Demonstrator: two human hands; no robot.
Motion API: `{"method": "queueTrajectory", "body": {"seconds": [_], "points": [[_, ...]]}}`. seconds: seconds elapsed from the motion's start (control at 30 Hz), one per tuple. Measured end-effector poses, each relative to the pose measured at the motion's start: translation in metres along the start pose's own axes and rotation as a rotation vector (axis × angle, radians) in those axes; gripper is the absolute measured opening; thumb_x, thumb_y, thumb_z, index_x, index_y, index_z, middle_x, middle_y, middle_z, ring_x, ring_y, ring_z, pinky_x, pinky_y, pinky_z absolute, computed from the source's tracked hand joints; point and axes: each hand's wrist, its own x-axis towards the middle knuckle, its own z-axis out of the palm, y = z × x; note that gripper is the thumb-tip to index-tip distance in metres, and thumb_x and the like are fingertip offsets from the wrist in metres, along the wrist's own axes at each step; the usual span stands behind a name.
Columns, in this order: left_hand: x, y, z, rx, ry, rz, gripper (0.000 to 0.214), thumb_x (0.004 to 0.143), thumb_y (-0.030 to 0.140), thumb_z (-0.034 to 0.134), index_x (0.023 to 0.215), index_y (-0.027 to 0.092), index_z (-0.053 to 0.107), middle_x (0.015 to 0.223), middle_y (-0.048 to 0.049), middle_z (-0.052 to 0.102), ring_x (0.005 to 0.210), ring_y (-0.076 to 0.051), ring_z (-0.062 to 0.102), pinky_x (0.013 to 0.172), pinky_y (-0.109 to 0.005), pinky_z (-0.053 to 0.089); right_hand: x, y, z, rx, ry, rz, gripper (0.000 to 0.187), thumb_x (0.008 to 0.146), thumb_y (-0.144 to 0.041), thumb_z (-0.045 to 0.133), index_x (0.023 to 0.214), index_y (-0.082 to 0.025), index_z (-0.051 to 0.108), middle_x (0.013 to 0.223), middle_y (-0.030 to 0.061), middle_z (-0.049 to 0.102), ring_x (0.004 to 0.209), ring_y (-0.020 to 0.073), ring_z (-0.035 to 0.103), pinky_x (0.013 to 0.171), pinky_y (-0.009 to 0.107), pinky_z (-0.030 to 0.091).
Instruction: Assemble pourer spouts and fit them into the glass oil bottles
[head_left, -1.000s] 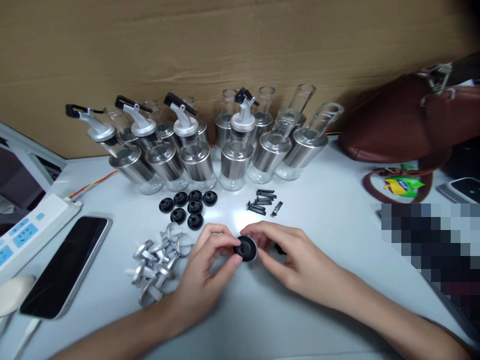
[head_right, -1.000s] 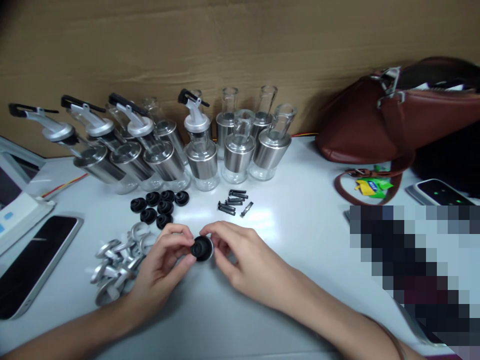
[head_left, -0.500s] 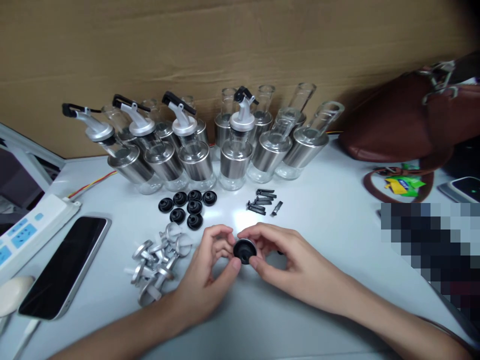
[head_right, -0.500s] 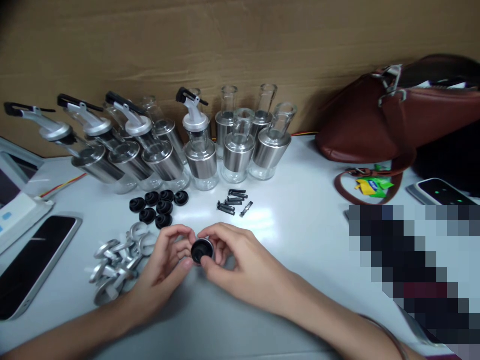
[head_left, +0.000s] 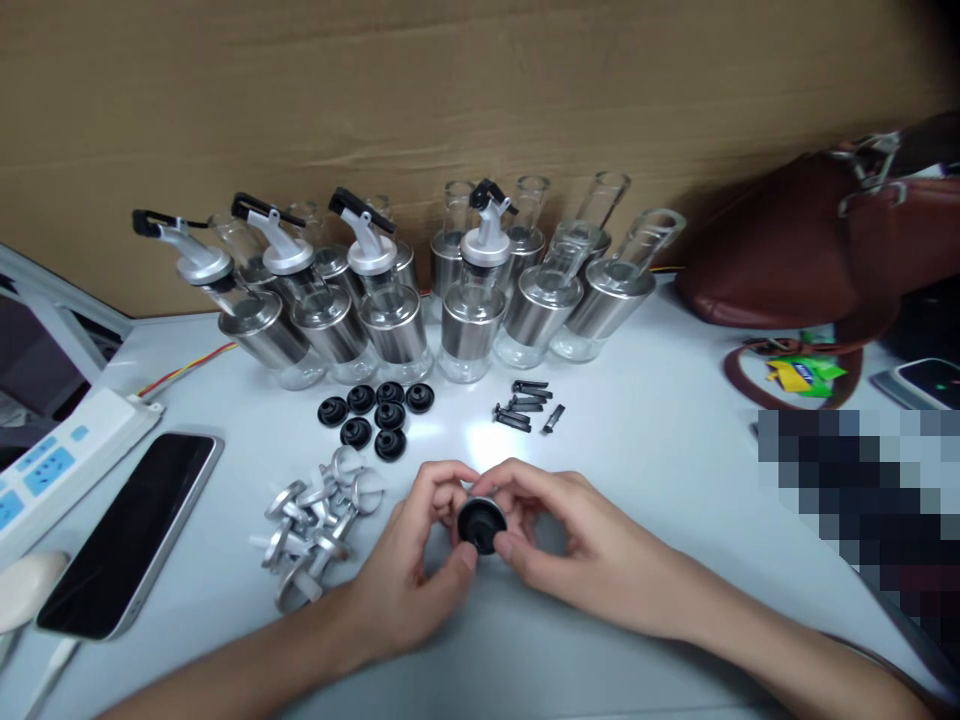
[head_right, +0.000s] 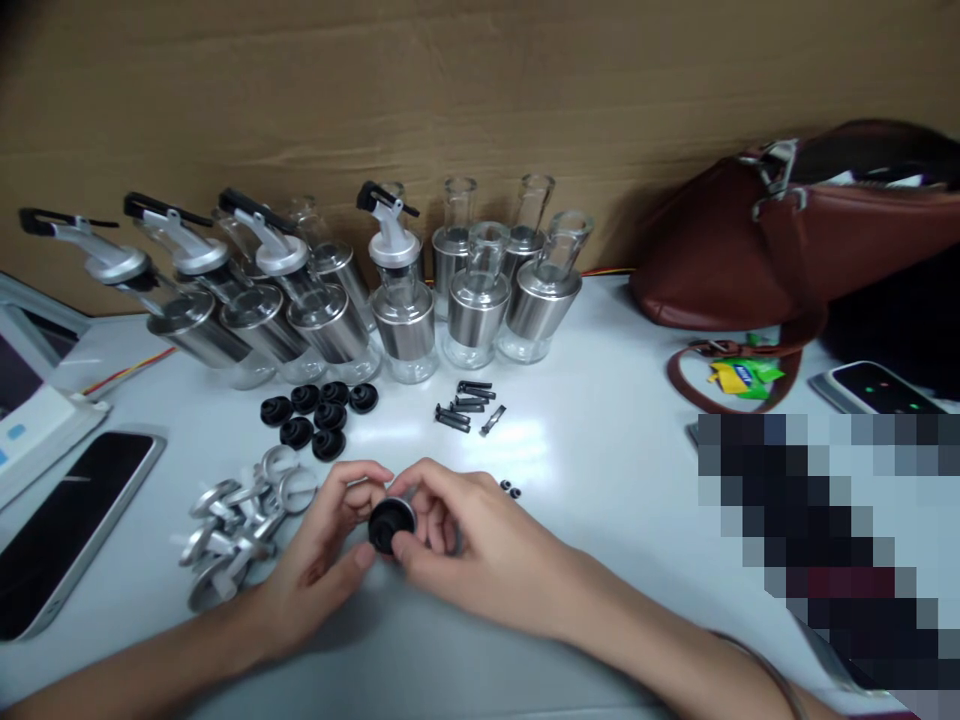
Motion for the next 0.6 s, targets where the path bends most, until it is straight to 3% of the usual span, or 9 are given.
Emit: {"method": "queueTrajectory", "body": {"seconds": [0.13,0.3,0.6], "points": [[0.000,0.002,-0.003,0.005,-0.049,0.030,0.042,0.093,0.056,0.044,0.117,0.022,0.038,0.079,-0.0002,0.052,0.070,-0.016,0.049,0.065,-0.027,0.038,-0.002,0.005,0.005,0.241,-0.148,0.072,0.023,0.086,-0.029,0.053,0.105,-0.020,0.047,0.073,-0.0034,0.049,0.060,0.0104,0.044,0.056,0.023,0.037],[-0.001,-0.003,0.001,0.038,-0.031,0.048,0.028,0.092,0.034,0.048,0.116,0.023,0.039,0.074,0.0030,0.047,0.063,-0.014,0.048,0.059,-0.024,0.036,-0.001,0.014,0.010,0.453,-0.233,0.191,0.026,0.083,-0.021,0.050,0.107,-0.022,0.038,0.072,-0.0043,0.054,0.055,0.0085,0.047,0.051,0.021,0.037],[0.000,0.003,0.000,0.118,-0.040,0.084,0.038,0.082,0.017,0.046,0.119,0.025,0.039,0.080,0.0018,0.047,0.068,-0.014,0.047,0.062,-0.025,0.038,-0.005,0.009,0.012,0.357,-0.169,0.123,0.017,0.080,-0.016,0.049,0.095,-0.022,0.041,0.074,-0.0056,0.045,0.063,0.0090,0.040,0.057,0.024,0.034]]}}
